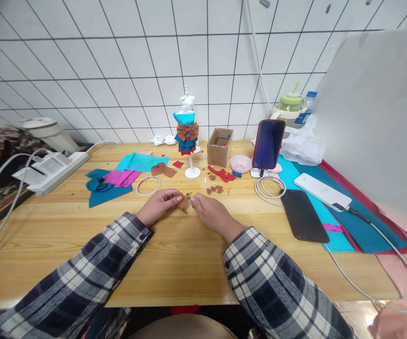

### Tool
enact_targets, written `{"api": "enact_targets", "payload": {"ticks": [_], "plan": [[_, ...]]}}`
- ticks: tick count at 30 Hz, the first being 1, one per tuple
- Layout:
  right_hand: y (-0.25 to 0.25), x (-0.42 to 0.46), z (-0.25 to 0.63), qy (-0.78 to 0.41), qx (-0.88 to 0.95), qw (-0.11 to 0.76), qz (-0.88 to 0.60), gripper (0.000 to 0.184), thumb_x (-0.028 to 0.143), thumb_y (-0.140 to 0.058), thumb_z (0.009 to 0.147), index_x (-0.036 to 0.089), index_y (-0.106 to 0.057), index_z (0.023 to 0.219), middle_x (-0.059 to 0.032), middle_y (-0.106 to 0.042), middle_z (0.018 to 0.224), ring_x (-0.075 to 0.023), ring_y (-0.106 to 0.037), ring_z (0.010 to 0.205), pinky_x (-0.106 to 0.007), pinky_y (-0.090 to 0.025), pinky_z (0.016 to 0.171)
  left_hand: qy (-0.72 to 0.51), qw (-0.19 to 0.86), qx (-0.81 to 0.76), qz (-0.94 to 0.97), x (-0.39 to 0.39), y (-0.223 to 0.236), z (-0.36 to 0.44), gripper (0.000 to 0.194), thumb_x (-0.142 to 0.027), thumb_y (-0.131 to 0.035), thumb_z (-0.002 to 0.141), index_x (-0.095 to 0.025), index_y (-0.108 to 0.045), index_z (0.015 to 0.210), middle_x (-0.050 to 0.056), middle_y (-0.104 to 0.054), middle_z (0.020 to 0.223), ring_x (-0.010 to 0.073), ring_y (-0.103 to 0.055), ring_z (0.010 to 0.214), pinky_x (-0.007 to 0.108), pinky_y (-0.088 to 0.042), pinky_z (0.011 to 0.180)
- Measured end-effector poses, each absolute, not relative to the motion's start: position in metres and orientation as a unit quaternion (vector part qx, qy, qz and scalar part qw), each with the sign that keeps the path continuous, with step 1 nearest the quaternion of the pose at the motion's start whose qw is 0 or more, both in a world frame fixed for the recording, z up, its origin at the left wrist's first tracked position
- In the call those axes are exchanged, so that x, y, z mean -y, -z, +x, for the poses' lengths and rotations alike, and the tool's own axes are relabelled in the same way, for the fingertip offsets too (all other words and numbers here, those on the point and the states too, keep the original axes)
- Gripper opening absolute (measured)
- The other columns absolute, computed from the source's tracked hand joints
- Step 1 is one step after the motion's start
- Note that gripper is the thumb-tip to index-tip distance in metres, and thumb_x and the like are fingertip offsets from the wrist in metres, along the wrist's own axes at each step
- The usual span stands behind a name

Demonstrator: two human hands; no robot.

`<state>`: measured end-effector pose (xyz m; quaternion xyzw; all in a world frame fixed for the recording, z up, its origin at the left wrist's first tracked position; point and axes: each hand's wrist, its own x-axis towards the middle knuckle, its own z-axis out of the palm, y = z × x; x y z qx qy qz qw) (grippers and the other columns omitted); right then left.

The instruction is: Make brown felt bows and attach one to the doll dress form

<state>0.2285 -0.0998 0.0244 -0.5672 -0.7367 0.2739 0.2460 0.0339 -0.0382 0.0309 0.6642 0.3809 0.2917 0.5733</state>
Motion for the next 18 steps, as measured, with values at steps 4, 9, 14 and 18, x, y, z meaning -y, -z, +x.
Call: {"api": "enact_targets", "payload": {"ticks": [4,9,14,18], "plan": [[-0.0235,0.0998,0.2284,-0.266,0.741,0.233,-0.571,0.033,0.044,-0.026,0.099,0.023,-0.046,0.083,-0.001,-0.058,0.077,-0.0158,-0.053,0.072,-0.027,-0.037,0.067,-0.289,0.576,-0.381,0.663,0.0379,-0.0301,0.0339,0.036,-0.047,-0.07,0.072,-0.014,-0.069,0.085,0.006,-0.071,0.085,0.0181,-0.062,0.079,0.03,-0.047,0.076],[-0.023,0.0994,0.2287,-0.265,0.743,0.232,-0.569,0.034,0.044,-0.025,0.099,0.023,-0.045,0.081,-0.0005,-0.057,0.076,-0.0154,-0.052,0.071,-0.026,-0.036,0.066,-0.281,0.584,-0.372,0.665,0.0386,-0.0316,0.0337,0.035,-0.046,-0.069,0.073,-0.014,-0.069,0.085,0.006,-0.071,0.084,0.0185,-0.063,0.08,0.03,-0.048,0.077],[-0.0226,0.0985,0.2289,-0.262,0.745,0.234,-0.567,0.034,0.043,-0.026,0.099,0.023,-0.046,0.081,-0.0005,-0.057,0.076,-0.0154,-0.052,0.071,-0.026,-0.035,0.065,-0.284,0.597,-0.367,0.654,0.0397,-0.0327,0.0339,0.035,-0.045,-0.07,0.073,-0.013,-0.068,0.086,0.006,-0.071,0.084,0.0187,-0.064,0.08,0.031,-0.048,0.077],[-0.0226,0.0978,0.2293,-0.259,0.745,0.231,-0.57,0.034,0.042,-0.027,0.099,0.022,-0.048,0.082,-0.0012,-0.058,0.078,-0.0156,-0.053,0.072,-0.026,-0.035,0.065,-0.284,0.61,-0.359,0.647,0.0405,-0.0344,0.0336,0.035,-0.044,-0.072,0.072,-0.013,-0.068,0.087,0.007,-0.072,0.083,0.0196,-0.065,0.079,0.032,-0.049,0.077]]}}
